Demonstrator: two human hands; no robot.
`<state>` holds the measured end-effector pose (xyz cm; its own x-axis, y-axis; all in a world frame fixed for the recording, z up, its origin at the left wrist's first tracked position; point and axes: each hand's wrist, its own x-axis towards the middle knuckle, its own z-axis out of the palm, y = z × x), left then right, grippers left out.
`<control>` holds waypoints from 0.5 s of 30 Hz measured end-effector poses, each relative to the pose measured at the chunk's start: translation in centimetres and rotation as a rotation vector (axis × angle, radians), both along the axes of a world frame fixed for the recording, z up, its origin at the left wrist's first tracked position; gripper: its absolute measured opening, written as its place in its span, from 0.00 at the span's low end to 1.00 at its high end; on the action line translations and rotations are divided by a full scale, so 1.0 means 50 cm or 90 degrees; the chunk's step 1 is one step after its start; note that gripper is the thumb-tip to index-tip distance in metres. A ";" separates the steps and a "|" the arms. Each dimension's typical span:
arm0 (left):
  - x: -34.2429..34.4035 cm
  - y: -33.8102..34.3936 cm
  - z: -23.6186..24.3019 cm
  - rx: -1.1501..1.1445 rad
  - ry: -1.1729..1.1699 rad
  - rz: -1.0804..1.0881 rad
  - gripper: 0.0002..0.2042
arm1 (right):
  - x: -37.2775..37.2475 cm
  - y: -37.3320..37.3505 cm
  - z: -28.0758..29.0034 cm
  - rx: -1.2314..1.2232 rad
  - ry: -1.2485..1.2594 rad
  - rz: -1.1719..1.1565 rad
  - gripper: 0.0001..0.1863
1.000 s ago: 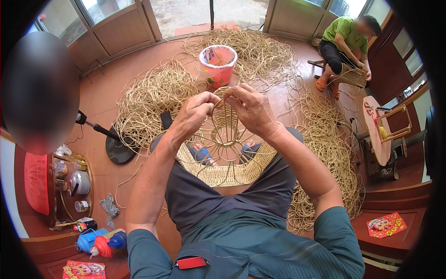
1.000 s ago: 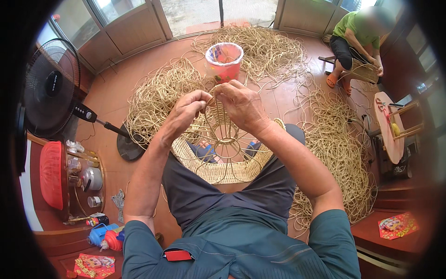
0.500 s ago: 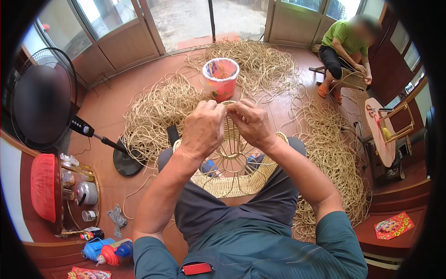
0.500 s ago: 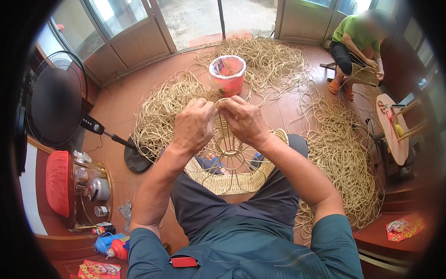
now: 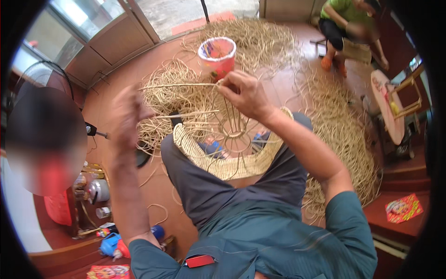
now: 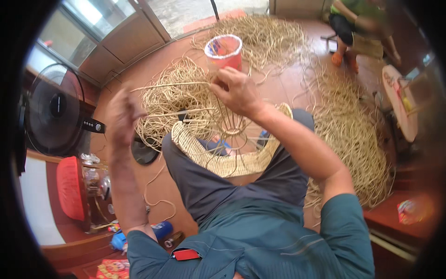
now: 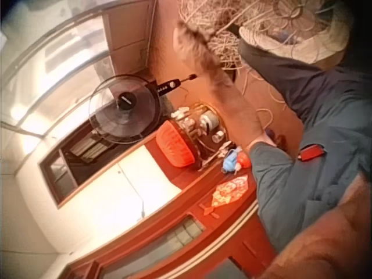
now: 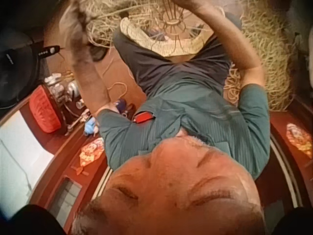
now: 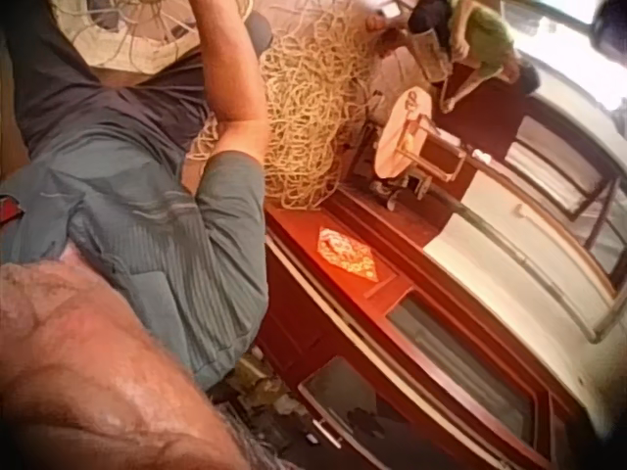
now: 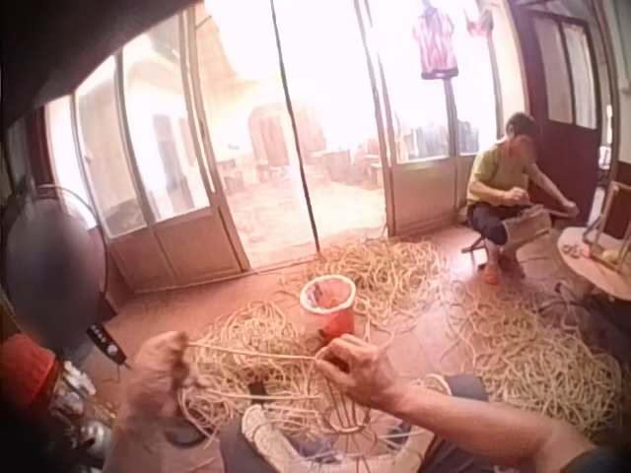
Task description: Weaving a straw or wicker fan/basket by hand.
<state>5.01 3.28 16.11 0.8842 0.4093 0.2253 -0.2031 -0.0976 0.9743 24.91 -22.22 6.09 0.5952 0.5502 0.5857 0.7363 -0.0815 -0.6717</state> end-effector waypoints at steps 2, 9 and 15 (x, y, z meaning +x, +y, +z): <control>-0.111 0.098 0.024 -0.025 0.054 0.228 0.10 | 0.005 0.008 0.000 0.008 0.025 -0.012 0.10; -0.911 0.599 0.084 0.018 0.298 0.755 0.41 | 0.012 0.029 -0.002 0.049 0.081 0.065 0.05; -1.199 0.535 0.079 0.005 0.522 1.527 0.17 | 0.023 0.029 -0.024 0.040 0.051 0.066 0.05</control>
<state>-54.93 30.04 20.07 -0.9040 0.3449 0.2527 0.4037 0.4936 0.7703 26.07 -20.79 4.91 0.5825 0.5756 0.5739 0.6829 0.0362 -0.7296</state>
